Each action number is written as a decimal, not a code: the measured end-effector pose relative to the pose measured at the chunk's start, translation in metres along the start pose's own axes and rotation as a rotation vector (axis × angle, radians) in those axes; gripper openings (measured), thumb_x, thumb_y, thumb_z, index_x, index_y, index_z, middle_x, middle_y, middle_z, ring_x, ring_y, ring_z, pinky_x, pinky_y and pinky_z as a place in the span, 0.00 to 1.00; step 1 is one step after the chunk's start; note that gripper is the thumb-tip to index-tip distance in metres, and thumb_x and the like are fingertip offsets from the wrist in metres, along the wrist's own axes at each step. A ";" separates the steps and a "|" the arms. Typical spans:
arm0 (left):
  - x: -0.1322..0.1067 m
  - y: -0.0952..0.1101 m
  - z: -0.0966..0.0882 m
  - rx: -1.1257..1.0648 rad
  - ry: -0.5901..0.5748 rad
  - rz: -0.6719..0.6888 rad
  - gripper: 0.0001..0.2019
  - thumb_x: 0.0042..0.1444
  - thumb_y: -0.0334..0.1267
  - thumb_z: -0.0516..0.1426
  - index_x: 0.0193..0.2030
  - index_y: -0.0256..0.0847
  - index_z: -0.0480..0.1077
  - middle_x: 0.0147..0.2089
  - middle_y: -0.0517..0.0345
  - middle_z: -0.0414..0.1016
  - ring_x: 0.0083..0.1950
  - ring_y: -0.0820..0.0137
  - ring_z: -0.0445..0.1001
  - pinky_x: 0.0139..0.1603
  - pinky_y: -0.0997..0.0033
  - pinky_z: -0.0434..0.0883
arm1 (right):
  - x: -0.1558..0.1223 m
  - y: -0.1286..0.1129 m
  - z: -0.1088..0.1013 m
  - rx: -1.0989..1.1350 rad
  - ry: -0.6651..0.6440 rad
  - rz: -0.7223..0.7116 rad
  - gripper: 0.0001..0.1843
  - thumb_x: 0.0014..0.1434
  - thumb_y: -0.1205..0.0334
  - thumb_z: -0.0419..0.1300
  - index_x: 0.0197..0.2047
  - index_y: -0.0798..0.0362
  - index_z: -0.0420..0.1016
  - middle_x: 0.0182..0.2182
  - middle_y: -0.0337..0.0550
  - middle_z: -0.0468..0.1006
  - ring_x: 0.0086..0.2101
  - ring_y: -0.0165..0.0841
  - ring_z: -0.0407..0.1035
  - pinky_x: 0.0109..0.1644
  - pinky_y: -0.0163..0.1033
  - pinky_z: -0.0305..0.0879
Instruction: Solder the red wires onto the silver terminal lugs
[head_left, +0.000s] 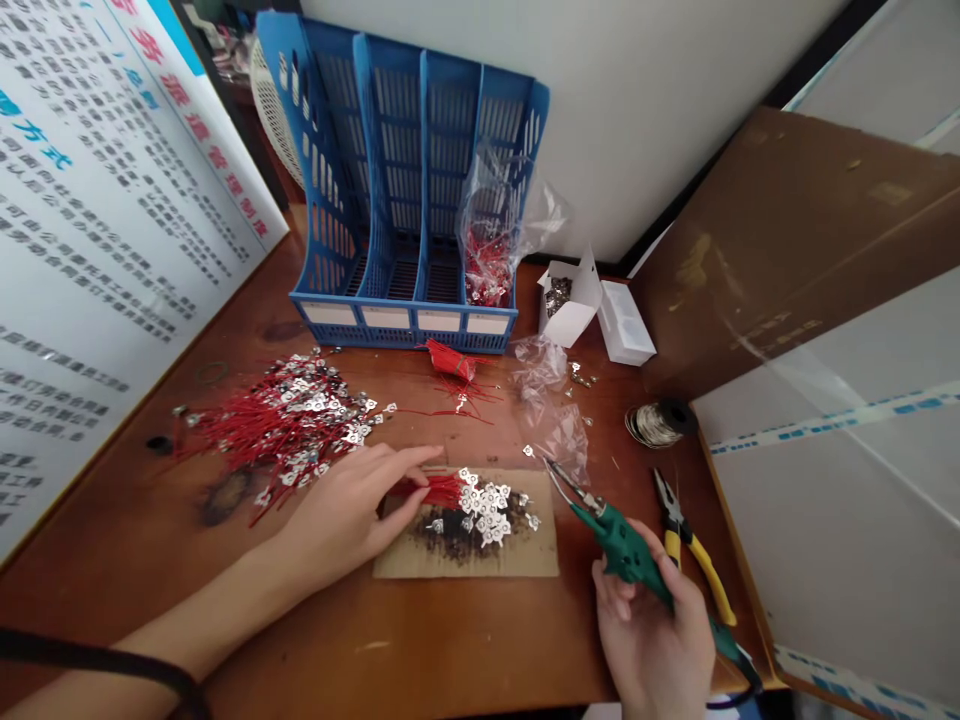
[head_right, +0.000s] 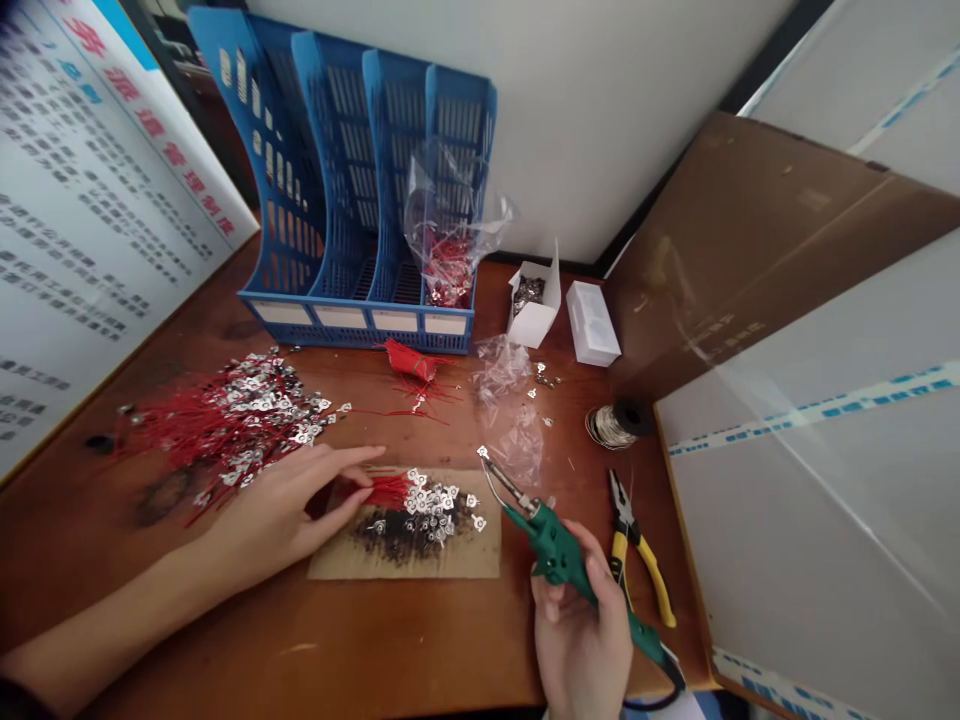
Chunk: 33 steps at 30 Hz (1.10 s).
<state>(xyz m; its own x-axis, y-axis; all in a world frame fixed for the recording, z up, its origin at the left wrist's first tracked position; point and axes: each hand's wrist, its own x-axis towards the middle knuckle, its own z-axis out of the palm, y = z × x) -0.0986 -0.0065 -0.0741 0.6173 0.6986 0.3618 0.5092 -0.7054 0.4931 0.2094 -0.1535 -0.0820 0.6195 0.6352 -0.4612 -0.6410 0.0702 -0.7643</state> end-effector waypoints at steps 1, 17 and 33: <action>0.000 0.001 -0.001 -0.005 0.007 0.001 0.21 0.77 0.35 0.56 0.74 0.51 0.66 0.49 0.63 0.84 0.46 0.67 0.81 0.52 0.65 0.73 | 0.000 0.000 0.000 -0.002 -0.009 -0.008 0.28 0.37 0.45 0.86 0.40 0.49 0.90 0.28 0.38 0.72 0.22 0.22 0.56 0.23 0.29 0.63; -0.011 0.000 -0.019 -0.151 -0.139 -0.011 0.27 0.78 0.37 0.54 0.81 0.52 0.60 0.51 0.58 0.83 0.46 0.69 0.83 0.50 0.73 0.80 | -0.002 0.007 -0.006 -0.071 -0.159 -0.131 0.22 0.50 0.45 0.82 0.44 0.49 0.91 0.29 0.40 0.76 0.23 0.23 0.62 0.25 0.28 0.65; -0.035 0.008 -0.012 -0.200 -0.109 0.035 0.31 0.78 0.32 0.54 0.83 0.55 0.56 0.47 0.62 0.83 0.46 0.70 0.83 0.54 0.75 0.80 | -0.004 0.018 0.002 -0.482 -0.611 -0.194 0.19 0.65 0.46 0.73 0.53 0.47 0.93 0.24 0.42 0.73 0.18 0.32 0.70 0.19 0.31 0.63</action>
<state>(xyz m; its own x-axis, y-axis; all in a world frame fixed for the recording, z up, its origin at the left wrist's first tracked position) -0.1227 -0.0351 -0.0733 0.6989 0.6495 0.2994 0.3642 -0.6835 0.6326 0.1944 -0.1537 -0.0927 0.2527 0.9644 -0.0781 -0.1945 -0.0284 -0.9805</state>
